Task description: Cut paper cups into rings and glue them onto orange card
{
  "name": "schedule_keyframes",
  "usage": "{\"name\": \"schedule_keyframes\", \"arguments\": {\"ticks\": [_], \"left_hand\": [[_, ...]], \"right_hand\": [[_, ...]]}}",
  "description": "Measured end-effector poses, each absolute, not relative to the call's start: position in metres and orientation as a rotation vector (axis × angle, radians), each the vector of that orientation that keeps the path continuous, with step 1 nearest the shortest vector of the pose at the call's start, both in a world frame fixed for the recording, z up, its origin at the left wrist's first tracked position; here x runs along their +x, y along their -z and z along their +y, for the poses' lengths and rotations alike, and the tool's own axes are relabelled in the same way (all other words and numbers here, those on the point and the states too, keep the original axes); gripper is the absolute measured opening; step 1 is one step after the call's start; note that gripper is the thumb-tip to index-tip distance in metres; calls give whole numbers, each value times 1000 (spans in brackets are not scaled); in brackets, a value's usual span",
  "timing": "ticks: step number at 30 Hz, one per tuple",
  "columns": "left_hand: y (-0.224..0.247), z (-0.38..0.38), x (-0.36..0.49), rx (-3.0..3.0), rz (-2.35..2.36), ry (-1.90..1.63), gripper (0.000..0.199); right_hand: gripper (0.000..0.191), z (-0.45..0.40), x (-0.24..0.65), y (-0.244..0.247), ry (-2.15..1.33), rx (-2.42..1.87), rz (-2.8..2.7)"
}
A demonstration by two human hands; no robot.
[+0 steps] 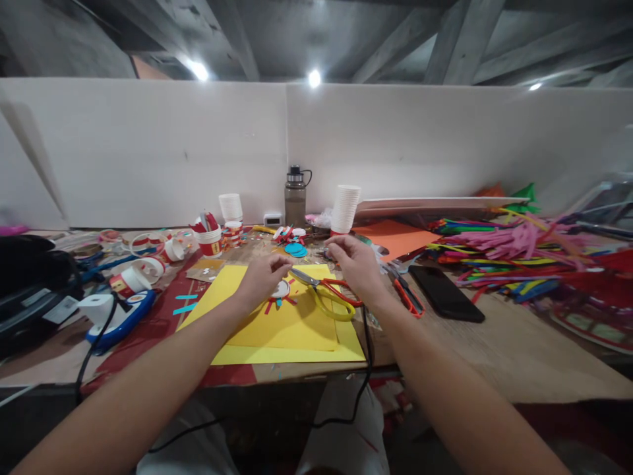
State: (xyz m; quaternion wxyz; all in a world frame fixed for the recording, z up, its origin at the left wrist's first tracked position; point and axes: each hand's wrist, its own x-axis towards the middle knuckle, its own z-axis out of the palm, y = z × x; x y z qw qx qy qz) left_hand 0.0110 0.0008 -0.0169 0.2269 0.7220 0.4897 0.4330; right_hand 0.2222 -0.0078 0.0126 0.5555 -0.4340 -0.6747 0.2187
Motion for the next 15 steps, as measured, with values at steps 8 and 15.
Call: {"name": "schedule_keyframes", "arguments": {"ticks": [8, 15], "left_hand": [[16, 8, -3, 2108, 1505, -1225, 21], [17, 15, -14, 2153, 1531, -1233, 21]], "right_hand": [[18, 4, 282, -20, 62, -1706, -1727], [22, 3, 299, -6, 115, -2154, -1967]]}}
